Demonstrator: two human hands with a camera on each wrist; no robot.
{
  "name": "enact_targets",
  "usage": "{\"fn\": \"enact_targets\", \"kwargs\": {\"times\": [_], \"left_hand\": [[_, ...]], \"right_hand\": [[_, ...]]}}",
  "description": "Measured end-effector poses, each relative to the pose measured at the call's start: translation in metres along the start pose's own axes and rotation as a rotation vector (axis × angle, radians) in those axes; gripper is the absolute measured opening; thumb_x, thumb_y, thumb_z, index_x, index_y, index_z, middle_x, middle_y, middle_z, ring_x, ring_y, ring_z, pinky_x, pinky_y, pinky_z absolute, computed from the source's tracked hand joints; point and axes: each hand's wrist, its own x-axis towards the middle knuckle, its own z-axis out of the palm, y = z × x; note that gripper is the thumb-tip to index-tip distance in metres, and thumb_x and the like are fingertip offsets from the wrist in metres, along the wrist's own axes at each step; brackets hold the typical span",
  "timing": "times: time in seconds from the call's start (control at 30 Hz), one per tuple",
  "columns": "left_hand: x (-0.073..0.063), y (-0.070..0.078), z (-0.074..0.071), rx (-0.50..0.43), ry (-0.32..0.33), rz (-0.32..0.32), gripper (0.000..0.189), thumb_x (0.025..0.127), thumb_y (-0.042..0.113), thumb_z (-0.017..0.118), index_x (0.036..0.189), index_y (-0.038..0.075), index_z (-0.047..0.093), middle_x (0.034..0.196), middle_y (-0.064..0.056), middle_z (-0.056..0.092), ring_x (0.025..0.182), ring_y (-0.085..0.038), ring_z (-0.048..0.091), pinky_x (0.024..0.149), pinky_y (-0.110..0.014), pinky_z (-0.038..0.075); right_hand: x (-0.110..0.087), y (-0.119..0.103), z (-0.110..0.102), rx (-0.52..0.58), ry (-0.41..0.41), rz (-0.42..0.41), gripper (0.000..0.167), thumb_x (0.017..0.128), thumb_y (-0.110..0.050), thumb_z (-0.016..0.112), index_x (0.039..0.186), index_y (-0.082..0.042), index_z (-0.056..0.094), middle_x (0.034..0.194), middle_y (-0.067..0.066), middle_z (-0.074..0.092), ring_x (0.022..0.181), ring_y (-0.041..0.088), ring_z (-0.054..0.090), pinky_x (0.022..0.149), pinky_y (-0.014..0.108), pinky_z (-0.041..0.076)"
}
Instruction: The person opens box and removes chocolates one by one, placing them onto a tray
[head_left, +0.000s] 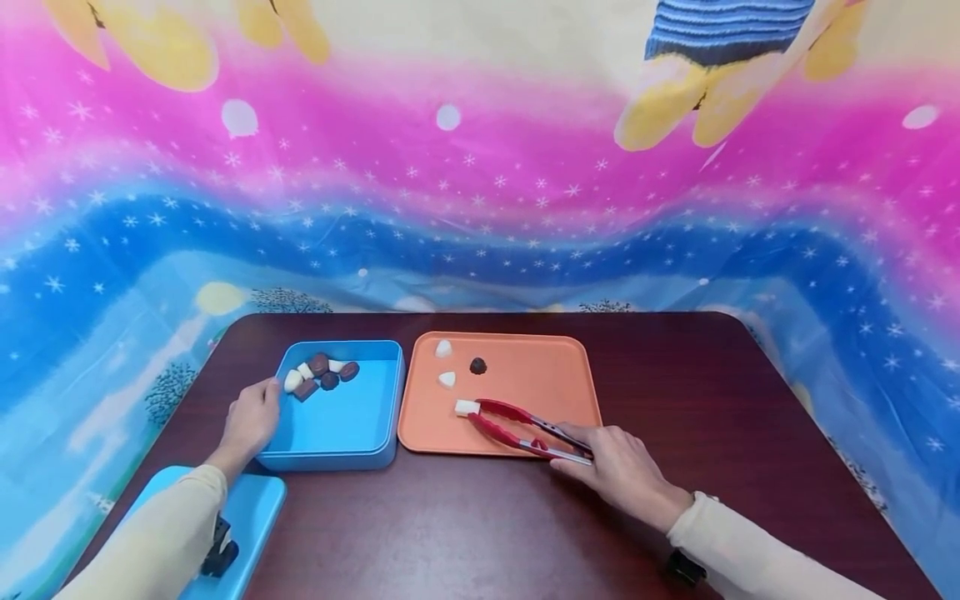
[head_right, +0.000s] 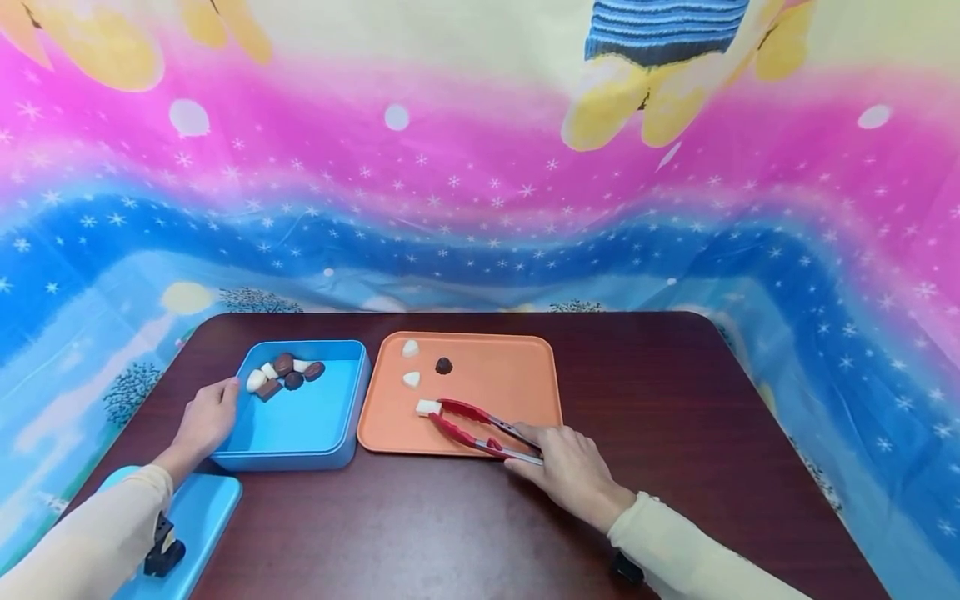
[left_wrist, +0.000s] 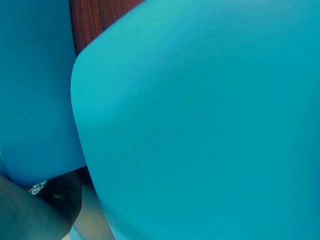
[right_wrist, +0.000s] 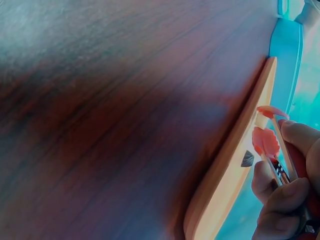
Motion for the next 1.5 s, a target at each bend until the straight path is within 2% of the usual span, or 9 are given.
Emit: {"fn": "enact_targets", "kwargs": {"times": [0.17,0.43,0.5,0.63,0.83,1.13,1.2,1.33,1.5], "left_hand": [[0.000,0.002,-0.001,0.000,-0.019,-0.013,0.059,0.111,0.039,0.016,0.113,-0.007,0.054,0.078,-0.010,0.040,0.088,-0.033,0.053,0.075,-0.042,0.040],[-0.002,0.003,-0.001,0.012,-0.005,0.008,0.056,0.111,0.037,0.017,0.097,-0.005,0.051,0.079,-0.017,0.043,0.080,-0.034,0.052,0.073,-0.043,0.041],[-0.003,0.002,-0.002,0.009,-0.013,0.011,0.060,0.111,0.036,0.017,0.113,-0.011,0.053,0.093,-0.028,0.053,0.093,-0.042,0.055,0.080,-0.051,0.047],[-0.004,0.002,-0.003,-0.004,-0.030,0.001,0.065,0.111,0.037,0.015,0.139,-0.013,0.045,0.123,-0.036,0.053,0.114,-0.049,0.052,0.096,-0.063,0.046],[-0.003,0.001,-0.002,0.000,-0.022,0.008,0.059,0.111,0.036,0.017,0.115,-0.010,0.054,0.081,-0.018,0.044,0.094,-0.041,0.054,0.078,-0.047,0.043],[-0.002,-0.002,-0.001,0.005,-0.012,-0.014,0.056,0.111,0.039,0.016,0.096,-0.002,0.051,0.075,-0.012,0.037,0.083,-0.032,0.053,0.074,-0.042,0.040],[-0.002,-0.002,-0.002,0.003,-0.010,-0.007,0.060,0.111,0.039,0.016,0.109,-0.008,0.054,0.083,-0.021,0.047,0.090,-0.039,0.056,0.078,-0.048,0.047],[-0.002,-0.003,-0.001,-0.002,0.000,-0.001,0.060,0.111,0.038,0.017,0.113,-0.010,0.053,0.094,-0.029,0.051,0.091,-0.041,0.055,0.079,-0.050,0.048],[-0.003,-0.002,0.001,-0.004,-0.006,-0.003,0.054,0.111,0.038,0.019,0.091,-0.001,0.049,0.075,-0.012,0.039,0.078,-0.029,0.051,0.072,-0.040,0.041]], "right_hand": [[0.000,0.003,0.001,0.003,-0.005,0.011,0.054,0.082,-0.045,0.082,0.130,-0.022,0.070,0.084,-0.005,0.072,0.062,0.008,0.047,0.058,0.028,0.041],[0.000,0.003,0.003,0.022,-0.018,0.028,0.054,0.083,-0.045,0.082,0.131,-0.022,0.070,0.097,-0.001,0.076,0.062,0.008,0.047,0.058,0.028,0.041],[0.000,0.003,0.004,0.027,-0.020,0.036,0.055,0.082,-0.045,0.082,0.131,-0.022,0.070,0.096,-0.002,0.075,0.062,0.007,0.047,0.058,0.028,0.041],[0.000,0.003,0.000,0.048,-0.019,0.052,0.061,0.081,-0.051,0.082,0.133,-0.024,0.068,0.072,-0.009,0.062,0.059,0.007,0.043,0.057,0.026,0.039],[0.001,0.003,-0.011,0.062,0.035,0.040,0.079,0.074,-0.060,0.083,0.137,-0.016,0.064,0.065,-0.006,0.048,0.058,0.008,0.040,0.054,0.026,0.035],[0.009,-0.005,-0.020,0.082,0.057,0.032,0.083,0.074,-0.060,0.083,0.141,-0.016,0.060,0.075,0.000,0.057,0.061,0.010,0.041,0.048,0.025,0.034],[0.011,-0.009,-0.020,0.103,0.049,0.036,0.083,0.074,-0.058,0.084,0.141,-0.016,0.059,0.076,0.002,0.058,0.063,0.011,0.043,0.050,0.025,0.036],[0.013,-0.015,-0.017,0.140,0.025,0.047,0.086,0.071,-0.056,0.087,0.142,-0.017,0.058,0.089,0.002,0.067,0.072,0.012,0.051,0.059,0.027,0.043],[0.014,-0.024,-0.015,0.176,0.009,0.057,0.084,0.070,-0.056,0.088,0.139,-0.018,0.060,0.088,0.001,0.067,0.072,0.012,0.052,0.060,0.028,0.043]]}}
